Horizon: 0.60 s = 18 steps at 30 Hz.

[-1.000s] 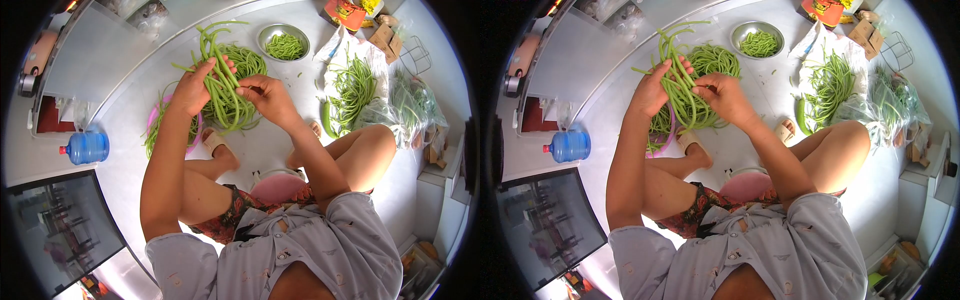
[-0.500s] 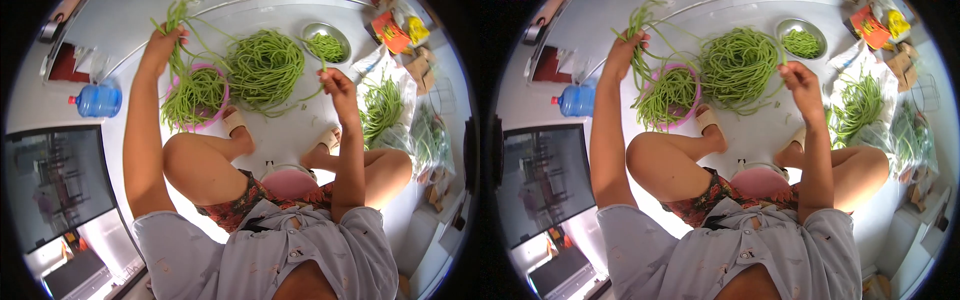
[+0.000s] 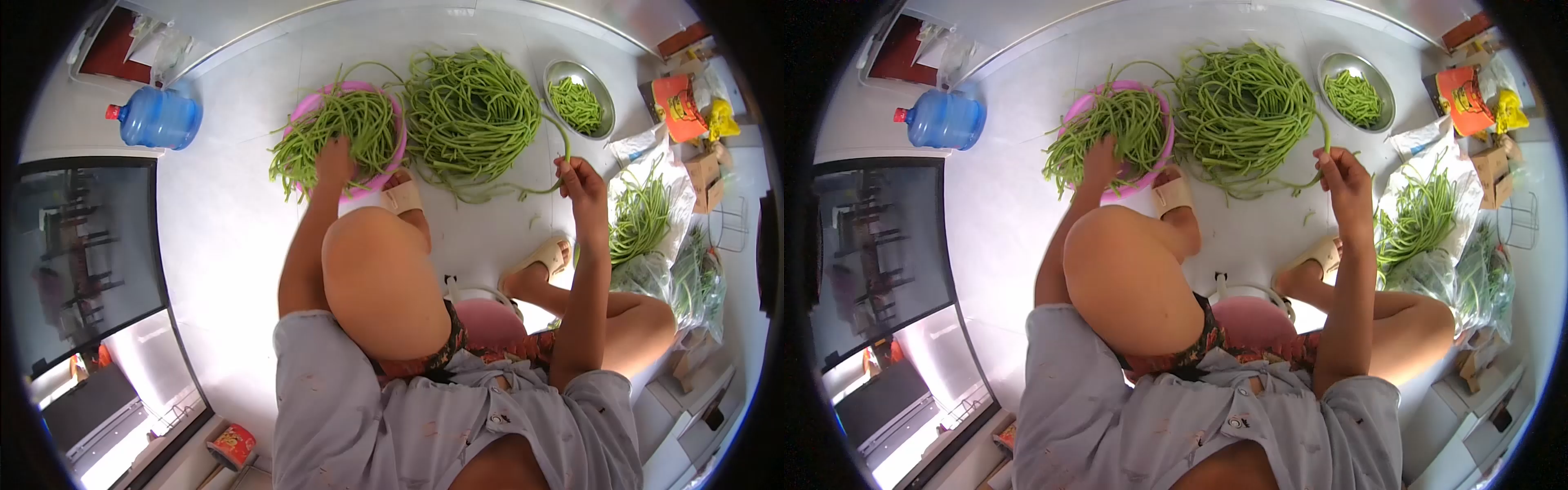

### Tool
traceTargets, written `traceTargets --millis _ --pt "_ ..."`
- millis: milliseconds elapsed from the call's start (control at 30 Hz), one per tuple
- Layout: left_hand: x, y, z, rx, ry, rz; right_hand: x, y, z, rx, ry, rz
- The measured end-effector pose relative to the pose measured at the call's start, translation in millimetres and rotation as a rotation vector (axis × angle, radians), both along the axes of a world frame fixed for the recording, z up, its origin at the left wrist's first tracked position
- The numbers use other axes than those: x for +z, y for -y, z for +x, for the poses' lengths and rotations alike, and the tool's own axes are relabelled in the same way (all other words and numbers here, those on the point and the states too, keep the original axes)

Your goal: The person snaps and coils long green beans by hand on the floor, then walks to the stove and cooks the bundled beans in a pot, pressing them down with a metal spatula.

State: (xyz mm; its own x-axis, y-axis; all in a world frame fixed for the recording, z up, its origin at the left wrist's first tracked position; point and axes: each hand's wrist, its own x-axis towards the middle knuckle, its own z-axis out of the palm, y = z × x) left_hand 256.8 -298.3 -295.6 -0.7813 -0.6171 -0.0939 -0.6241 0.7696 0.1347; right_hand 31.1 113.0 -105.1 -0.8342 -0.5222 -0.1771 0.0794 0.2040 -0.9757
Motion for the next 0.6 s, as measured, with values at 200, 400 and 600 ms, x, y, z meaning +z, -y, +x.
traceTargets --millis 200,400,600 --pt "-7 -13 16 -0.139 -0.024 0.103 3 5 4 0.138 -0.044 -0.012" --pt "191 -65 -90 -0.264 -0.066 1.142 5 23 35 0.133 -0.207 -0.182" --pt "296 -147 -160 -0.155 -0.097 1.772 49 23 69 0.24 -0.602 0.0"
